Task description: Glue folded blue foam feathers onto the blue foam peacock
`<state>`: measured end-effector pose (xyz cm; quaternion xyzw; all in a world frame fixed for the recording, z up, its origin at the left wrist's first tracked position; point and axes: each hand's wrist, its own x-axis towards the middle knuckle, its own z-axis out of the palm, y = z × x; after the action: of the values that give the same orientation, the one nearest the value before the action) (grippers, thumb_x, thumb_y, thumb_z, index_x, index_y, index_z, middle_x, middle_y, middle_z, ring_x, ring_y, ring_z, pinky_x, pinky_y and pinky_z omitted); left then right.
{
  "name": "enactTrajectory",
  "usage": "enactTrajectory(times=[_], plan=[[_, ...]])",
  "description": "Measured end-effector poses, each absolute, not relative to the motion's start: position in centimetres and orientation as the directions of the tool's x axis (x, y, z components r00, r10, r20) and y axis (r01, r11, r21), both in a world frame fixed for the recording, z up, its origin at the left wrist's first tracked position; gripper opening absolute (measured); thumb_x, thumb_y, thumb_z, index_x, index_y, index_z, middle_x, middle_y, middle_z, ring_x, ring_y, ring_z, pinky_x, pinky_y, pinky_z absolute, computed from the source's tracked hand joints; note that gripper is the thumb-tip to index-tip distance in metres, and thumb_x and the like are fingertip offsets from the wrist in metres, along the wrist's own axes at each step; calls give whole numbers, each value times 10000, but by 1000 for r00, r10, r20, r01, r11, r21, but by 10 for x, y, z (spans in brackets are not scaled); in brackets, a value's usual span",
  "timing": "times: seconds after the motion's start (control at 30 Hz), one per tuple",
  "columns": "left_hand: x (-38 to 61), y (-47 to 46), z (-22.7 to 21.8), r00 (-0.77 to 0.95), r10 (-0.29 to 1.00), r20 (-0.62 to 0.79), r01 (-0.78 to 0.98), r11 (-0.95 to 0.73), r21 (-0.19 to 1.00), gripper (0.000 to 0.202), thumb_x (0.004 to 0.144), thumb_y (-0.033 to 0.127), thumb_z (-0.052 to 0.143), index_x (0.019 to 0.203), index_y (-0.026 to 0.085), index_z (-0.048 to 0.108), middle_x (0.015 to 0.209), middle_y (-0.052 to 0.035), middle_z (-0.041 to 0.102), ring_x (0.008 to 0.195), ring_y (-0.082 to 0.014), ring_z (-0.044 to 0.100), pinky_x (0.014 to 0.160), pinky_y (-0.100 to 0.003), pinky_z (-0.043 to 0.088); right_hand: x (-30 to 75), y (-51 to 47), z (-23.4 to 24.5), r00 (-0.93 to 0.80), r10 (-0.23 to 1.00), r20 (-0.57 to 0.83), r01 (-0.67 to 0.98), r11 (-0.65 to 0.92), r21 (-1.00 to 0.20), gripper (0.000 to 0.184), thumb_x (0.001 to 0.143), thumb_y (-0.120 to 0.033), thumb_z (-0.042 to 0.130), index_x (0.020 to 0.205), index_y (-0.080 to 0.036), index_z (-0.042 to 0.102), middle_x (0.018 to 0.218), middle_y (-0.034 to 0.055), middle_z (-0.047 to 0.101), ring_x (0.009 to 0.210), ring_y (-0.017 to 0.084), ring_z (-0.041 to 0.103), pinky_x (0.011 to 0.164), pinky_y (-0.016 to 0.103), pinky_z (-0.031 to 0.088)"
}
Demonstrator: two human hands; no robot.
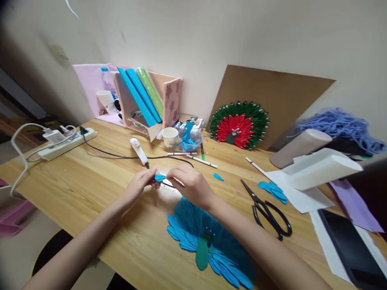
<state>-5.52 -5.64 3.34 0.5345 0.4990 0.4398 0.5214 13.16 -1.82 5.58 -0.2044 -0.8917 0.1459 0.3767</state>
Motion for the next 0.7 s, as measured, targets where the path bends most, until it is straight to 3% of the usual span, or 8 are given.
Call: enactTrajectory(times=[0.1,0.2,0.33,0.47,0.6,0.7], plan=[[-68,-62,31,115,993,3,113,-16,994,366,812,465,522,631,148,556,604,-9,562,607,-124,510,615,-241,402,116,-15,52,-683,433,588,222,890,-398,142,880,-184,491,852,-201,630,807,56,673,781,173,621,701,315,513],[-79,-66,27,56,998,10,114,-17,993,319,805,439,544,676,149,573,624,-5,569,627,-127,522,627,-237,411,104,-11,50,-674,493,550,230,848,-478,109,864,-221,529,858,-201,636,812,56,675,782,178,624,713,325,510],[-91,-68,20,-53,998,37,139,-29,990,285,806,409,561,717,145,622,640,-9,590,633,-125,525,622,-227,405,90,-5,47,-634,700,329,282,605,-745,160,810,-311,612,903,-186,651,827,52,690,743,166,641,677,300,524],[-95,-70,19,-115,990,79,221,-53,974,287,800,412,569,706,153,650,649,-15,614,640,-133,535,623,-230,408,77,2,42,-642,758,117,278,372,-886,207,783,-372,625,801,-170,667,776,50,697,702,165,642,652,296,523],[-96,-71,21,-151,983,109,258,-68,964,296,798,436,561,762,161,667,699,-26,642,674,-148,560,648,-242,429,70,6,39,-645,756,113,280,371,-885,205,774,-369,627,765,-166,655,738,46,687,661,157,625,611,285,510],[-98,-68,18,-247,967,63,216,-9,976,351,805,487,525,788,160,650,720,-35,650,650,-142,572,614,-239,441,67,6,38,-640,717,275,300,563,-770,147,816,-310,583,786,-178,640,733,40,672,650,148,609,597,281,501]])
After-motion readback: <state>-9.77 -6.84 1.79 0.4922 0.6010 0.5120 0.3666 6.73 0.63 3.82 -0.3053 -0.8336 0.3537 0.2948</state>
